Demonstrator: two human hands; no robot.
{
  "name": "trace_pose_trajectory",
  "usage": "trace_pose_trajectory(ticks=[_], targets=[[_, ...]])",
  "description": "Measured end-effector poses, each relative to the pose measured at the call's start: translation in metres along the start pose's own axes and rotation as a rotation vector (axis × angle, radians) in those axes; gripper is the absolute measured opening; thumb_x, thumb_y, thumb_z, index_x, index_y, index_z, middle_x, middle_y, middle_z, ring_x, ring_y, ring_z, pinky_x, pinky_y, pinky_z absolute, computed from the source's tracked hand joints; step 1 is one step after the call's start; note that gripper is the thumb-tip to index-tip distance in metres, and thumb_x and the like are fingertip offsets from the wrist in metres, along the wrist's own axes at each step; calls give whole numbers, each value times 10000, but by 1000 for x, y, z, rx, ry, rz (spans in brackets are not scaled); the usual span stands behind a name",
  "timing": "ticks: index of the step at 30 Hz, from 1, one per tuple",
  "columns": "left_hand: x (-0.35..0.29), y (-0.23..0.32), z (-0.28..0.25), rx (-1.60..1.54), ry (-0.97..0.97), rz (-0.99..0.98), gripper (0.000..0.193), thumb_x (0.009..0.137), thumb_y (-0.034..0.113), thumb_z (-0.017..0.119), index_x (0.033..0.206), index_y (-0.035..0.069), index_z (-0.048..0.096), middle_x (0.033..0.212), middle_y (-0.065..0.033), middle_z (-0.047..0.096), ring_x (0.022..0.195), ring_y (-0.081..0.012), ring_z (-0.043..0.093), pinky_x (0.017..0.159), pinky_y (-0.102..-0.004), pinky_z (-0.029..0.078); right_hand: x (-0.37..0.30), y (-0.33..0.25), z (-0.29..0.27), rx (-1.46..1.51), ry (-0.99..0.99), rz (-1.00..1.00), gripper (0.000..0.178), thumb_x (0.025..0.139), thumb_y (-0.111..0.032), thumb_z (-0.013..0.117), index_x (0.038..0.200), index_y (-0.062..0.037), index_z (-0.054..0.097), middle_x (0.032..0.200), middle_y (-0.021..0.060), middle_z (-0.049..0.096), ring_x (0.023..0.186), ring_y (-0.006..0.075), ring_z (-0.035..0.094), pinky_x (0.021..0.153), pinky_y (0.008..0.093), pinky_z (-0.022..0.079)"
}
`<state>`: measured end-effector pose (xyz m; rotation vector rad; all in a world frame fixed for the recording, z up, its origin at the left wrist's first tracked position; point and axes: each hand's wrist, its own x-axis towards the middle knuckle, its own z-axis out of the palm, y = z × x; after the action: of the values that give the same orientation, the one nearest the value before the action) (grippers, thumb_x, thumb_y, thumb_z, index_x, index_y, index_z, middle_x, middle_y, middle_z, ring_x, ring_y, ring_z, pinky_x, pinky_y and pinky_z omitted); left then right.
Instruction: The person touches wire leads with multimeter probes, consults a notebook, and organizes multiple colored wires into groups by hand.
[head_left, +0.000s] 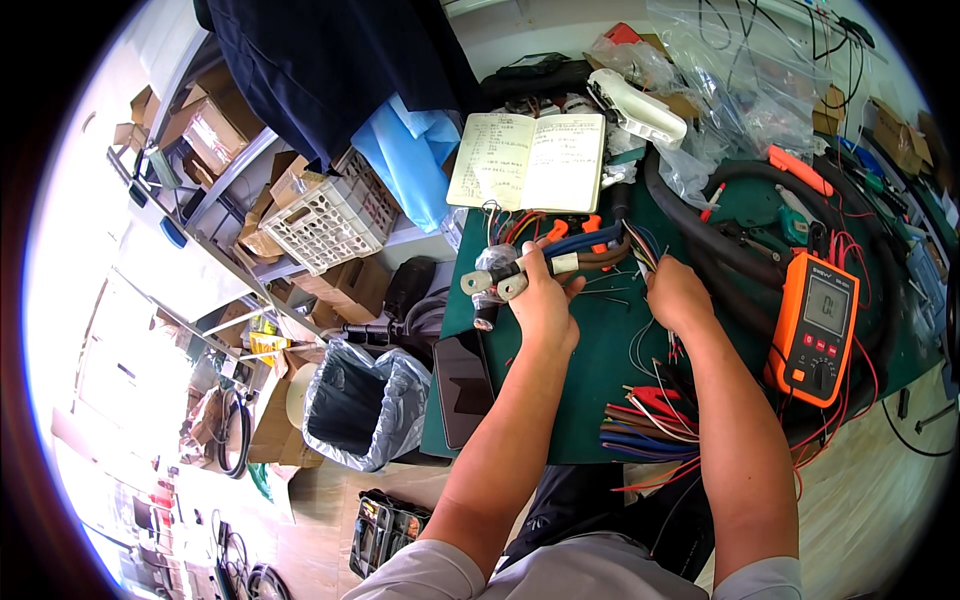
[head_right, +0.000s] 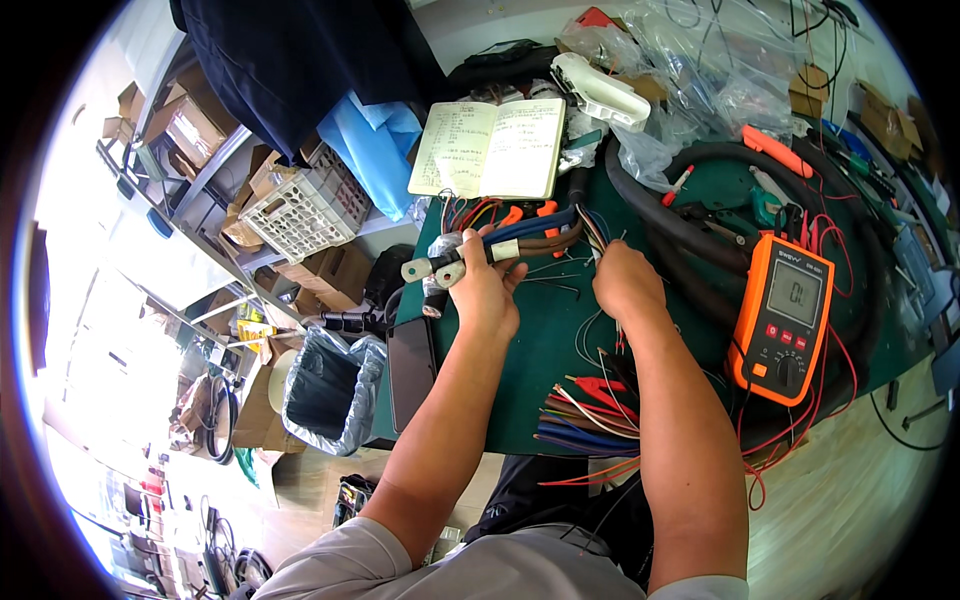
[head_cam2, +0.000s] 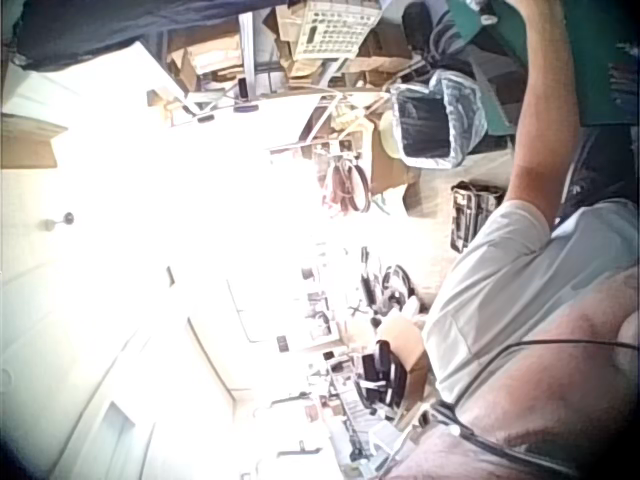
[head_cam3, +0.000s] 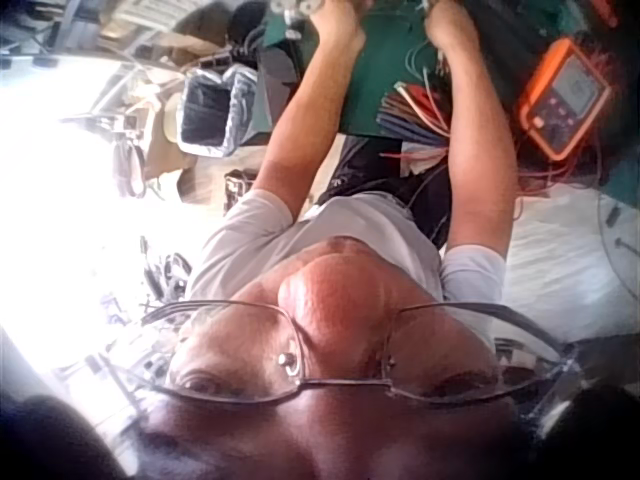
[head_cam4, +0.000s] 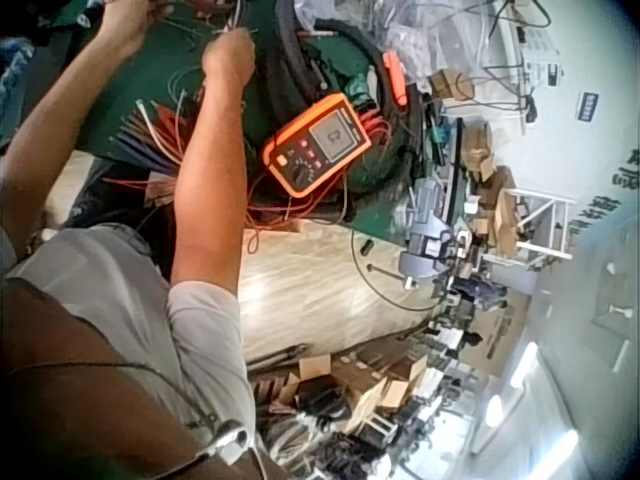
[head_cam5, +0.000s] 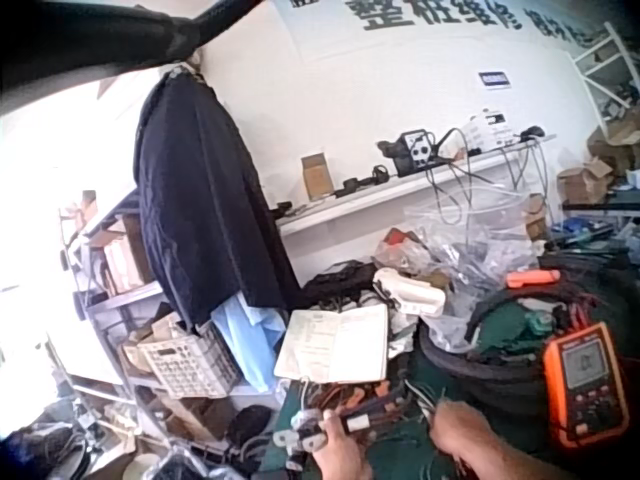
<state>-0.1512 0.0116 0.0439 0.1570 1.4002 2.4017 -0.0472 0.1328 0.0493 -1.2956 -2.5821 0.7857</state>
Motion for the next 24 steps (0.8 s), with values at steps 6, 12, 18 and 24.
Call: trace_pose_trajectory(ticks=[6, 12, 18, 24], targets=[[0, -1, 0, -2, 4, 3, 414, 1001, 396, 465, 1216, 55, 559, 1056, -65, 600, 855, -159, 612, 649, -287, 518, 0, 0, 0, 5, 10, -1, 258, 921, -179, 554, 1101, -3, 610, 1097, 221, 660, 1034, 390, 632, 880, 472, 506], [2, -4, 0, -61, 60, -14, 372, 1001, 380, 482, 1178, 63, 562, 1035, -66, 594, 827, -161, 604, 631, -289, 524, 0, 1, 0, 8, 14, -9, 259, 933, -199, 544, 1082, 0, 618, 1086, 216, 663, 1026, 392, 632, 872, 474, 507], [9, -14, -5, -121, 79, -47, 361, 1009, 381, 466, 1164, 66, 550, 980, -62, 592, 784, -157, 597, 613, -290, 534, 1, 1, 1, 16, 17, -9, 255, 928, -193, 546, 1071, 2, 626, 1078, 218, 663, 1016, 392, 634, 863, 475, 509], [10, -17, -8, -171, 87, -63, 324, 997, 367, 493, 1121, 73, 548, 935, -48, 579, 763, -142, 595, 586, -281, 536, -1, 1, -2, 23, 6, -12, 249, 920, -174, 545, 1072, 4, 629, 1067, 221, 667, 1010, 395, 636, 861, 476, 510]])
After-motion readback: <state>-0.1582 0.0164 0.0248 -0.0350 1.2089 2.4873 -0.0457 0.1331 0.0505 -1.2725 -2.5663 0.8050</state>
